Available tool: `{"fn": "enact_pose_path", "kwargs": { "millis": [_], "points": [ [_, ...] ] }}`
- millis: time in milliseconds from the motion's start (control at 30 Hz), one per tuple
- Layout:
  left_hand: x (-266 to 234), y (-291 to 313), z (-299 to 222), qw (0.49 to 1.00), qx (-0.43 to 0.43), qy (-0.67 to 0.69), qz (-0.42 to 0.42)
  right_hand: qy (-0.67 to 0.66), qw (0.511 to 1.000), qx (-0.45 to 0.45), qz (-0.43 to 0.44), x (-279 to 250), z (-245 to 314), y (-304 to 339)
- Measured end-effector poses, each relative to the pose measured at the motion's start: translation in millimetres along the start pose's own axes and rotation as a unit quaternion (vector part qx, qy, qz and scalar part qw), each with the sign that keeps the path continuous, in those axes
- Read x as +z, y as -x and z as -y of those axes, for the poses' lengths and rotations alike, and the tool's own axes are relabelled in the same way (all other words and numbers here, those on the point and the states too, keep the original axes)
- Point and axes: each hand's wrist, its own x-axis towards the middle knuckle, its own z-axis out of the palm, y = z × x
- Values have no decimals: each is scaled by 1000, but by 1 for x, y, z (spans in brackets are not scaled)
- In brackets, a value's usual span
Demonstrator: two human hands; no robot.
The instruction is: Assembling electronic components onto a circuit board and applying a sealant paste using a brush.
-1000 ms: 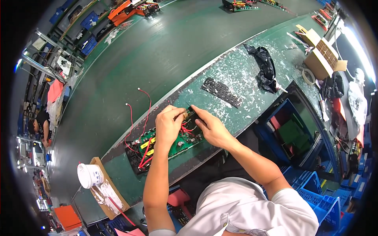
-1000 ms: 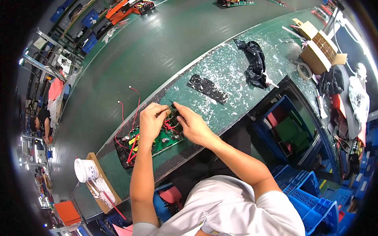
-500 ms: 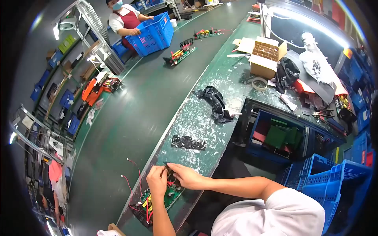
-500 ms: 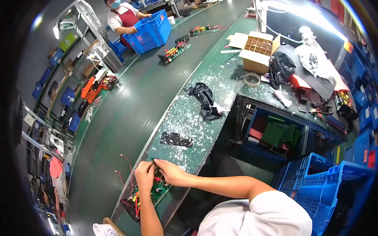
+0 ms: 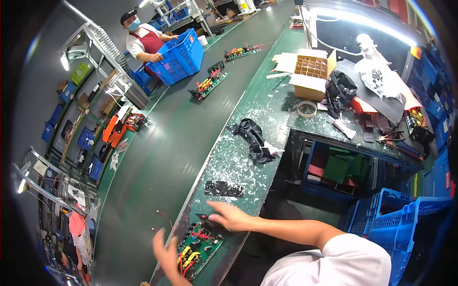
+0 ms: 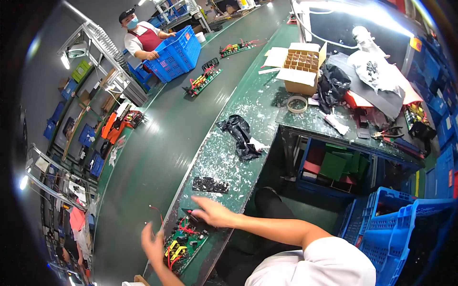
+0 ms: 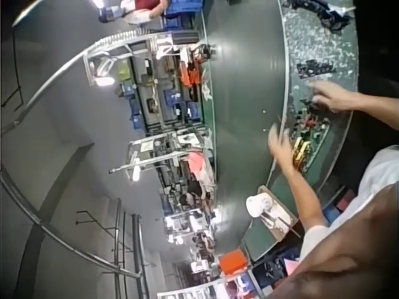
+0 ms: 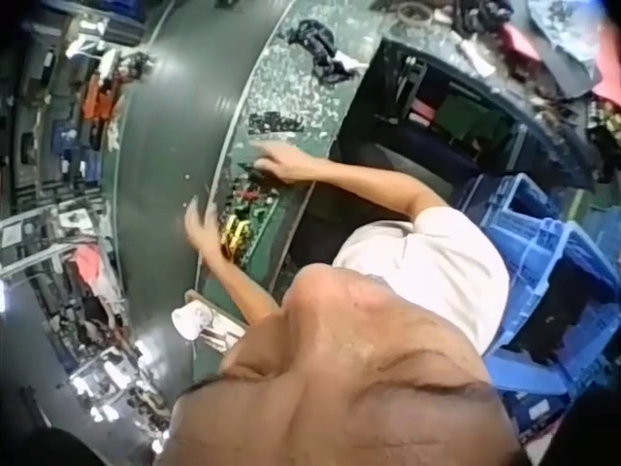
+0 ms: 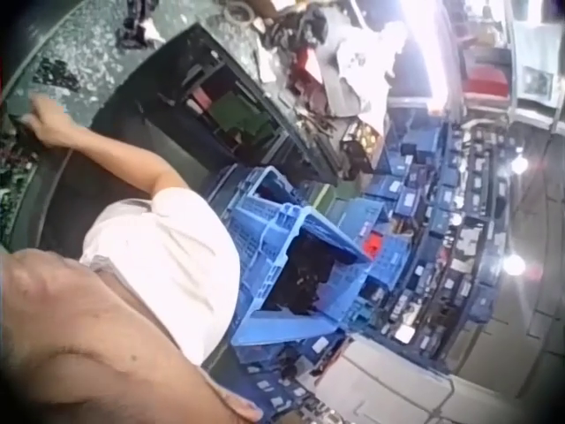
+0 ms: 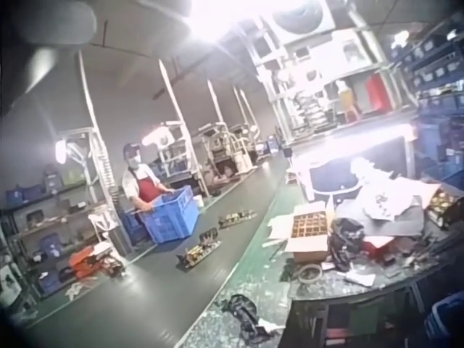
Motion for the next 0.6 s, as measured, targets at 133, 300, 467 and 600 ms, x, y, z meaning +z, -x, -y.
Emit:
{"fn": "enact_pose_path", "kwargs": {
  "millis": [133,300,467,600],
  "points": [
    [-45,67,65,983,-80,-68,-153,7,998,32,-53,-24,-26,1],
    [-30,154,121,942,-290,146,-83,9,1000,16,-19,-20,-12,-4],
    [-10,139,97,850,-403,296,-167,-3,999,30,35,-28,-10,-3],
    [-25,165,138,857,-403,299,-118,-23,996,53,75,-29,-4,-7]
  ]
}}
